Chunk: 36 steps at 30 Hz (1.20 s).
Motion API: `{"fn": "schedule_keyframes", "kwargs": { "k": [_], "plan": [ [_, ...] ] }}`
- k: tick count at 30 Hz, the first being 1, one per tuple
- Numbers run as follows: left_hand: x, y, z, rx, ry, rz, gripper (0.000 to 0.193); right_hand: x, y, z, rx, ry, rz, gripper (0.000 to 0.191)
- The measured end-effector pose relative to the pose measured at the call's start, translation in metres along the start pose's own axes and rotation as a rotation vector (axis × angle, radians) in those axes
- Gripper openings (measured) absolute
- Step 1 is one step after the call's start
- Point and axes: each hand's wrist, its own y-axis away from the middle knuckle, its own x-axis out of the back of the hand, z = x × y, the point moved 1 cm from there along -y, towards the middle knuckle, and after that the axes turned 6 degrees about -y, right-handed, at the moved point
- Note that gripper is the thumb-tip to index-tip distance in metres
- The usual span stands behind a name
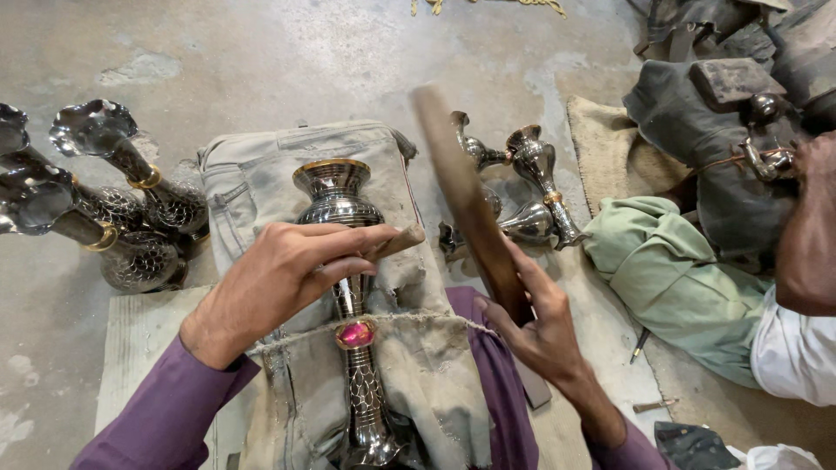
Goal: The person sits on the floor holding a small punch against an engraved silver vase resting on a cloth pad, and repeatedly strikes the punch with a wooden mallet to shape and detail the vase surface, repositioning the punch around the body as they work.
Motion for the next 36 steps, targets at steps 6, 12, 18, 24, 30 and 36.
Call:
{"fn": "schedule_keyframes", "kwargs": {
  "k": [6, 12, 18, 24, 30, 36],
  "plan": [
    [0.003, -0.004, 0.003, 0.008, 0.05, -0.06, 0.044, 0.014, -0.025, -0.009, 0.044, 0.394, -0.192, 0.08],
    [0.001, -0.001, -0.003, -0.005, 0.082, -0.084, 0.048, 0.028, -0.024, -0.016, 0.212, 0.245, 0.089, 0.082],
    [0.0, 0.007, -0.002, -0.032, 0.053, 0.023, 0.04, 0.039, -0.031, -0.034, 0.227, 0.297, 0.084, 0.083],
    [-0.005, 0.007, 0.003, 0.056, 0.009, 0.049, 0.04, 0.045, -0.046, -0.045, 0.194, 0.47, -0.003, 0.085],
    [-0.01, 0.024, -0.003, -0.012, 0.105, 0.209, 0.042, 0.047, -0.056, -0.049, 0.193, 0.421, -0.029, 0.08],
    [-0.029, 0.035, -0.01, 0.124, 0.214, 0.337, 0.048, 0.059, -0.075, -0.052, 0.183, 0.497, -0.192, 0.075]
  ]
}}
